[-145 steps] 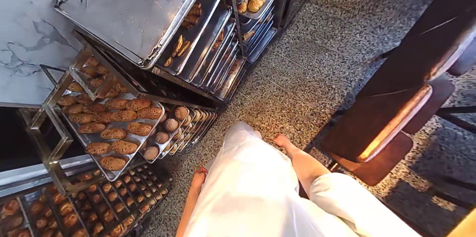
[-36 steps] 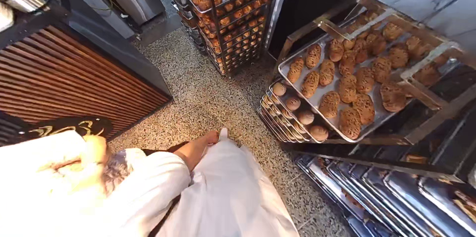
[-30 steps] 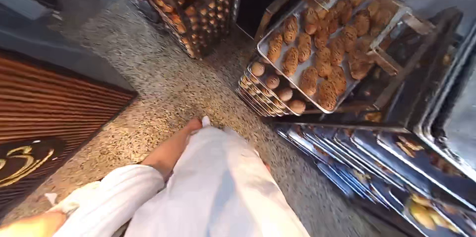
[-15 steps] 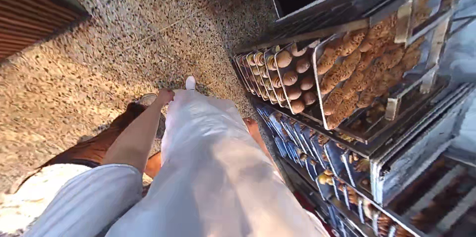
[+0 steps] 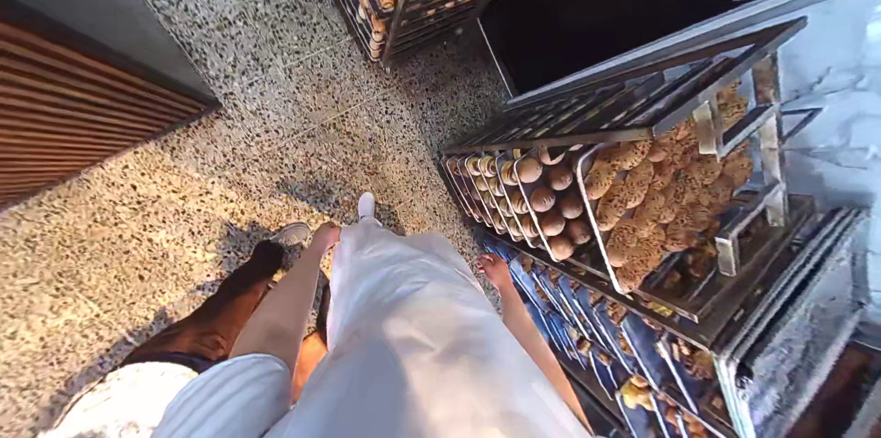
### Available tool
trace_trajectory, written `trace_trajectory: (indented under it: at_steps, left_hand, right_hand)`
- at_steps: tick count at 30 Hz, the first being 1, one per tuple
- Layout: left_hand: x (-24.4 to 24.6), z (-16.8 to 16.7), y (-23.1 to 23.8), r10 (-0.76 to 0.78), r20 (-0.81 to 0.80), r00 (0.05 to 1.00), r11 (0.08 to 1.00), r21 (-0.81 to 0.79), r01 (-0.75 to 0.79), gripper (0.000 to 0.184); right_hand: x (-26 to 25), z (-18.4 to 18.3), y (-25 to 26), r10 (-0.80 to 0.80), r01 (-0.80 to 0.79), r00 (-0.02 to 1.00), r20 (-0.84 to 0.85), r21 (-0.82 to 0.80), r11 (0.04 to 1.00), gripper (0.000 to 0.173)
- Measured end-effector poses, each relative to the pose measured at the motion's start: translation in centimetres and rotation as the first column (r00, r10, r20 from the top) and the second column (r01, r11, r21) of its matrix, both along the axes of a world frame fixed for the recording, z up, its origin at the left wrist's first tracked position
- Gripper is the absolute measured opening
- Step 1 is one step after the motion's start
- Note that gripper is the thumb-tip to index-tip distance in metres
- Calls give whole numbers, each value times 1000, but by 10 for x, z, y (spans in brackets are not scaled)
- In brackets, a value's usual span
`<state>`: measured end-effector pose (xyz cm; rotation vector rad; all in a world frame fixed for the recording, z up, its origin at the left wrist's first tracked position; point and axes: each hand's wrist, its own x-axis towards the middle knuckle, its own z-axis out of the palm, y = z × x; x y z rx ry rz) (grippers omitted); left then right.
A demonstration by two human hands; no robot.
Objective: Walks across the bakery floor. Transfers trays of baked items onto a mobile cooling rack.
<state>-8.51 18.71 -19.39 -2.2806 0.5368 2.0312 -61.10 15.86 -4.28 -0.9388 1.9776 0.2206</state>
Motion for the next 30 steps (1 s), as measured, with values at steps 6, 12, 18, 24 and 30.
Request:
trace_trajectory:
  at_steps: [6,12,18,24,30]
  left_hand:
    - [-77,23,-75,-324,-75,943,915,-280,292,45]
    - [-255,139,-134,-700,-266,663,666,-579,470,49]
    - [-450,253,-139,-605,-543,582,740,-653,159,66]
    - [-604,297,-148,-11,-775,632,820,-368,-438,52]
    - [-643,294,-143,259,-684,682,717,-337,-611,30]
  right_hand:
    - [-33,5,22,-15,15,1000,-24,27,1000,37]
    - [-79,16,54,-105,104,994,-26,-21,994,38]
    - [-160,3,118,-212,232,969,122,-178,956,40]
    - [-250,14,180,-446,602,773,452,-297,741,29]
    - [-293,64,168,-302,667,651,696,-336,665,32]
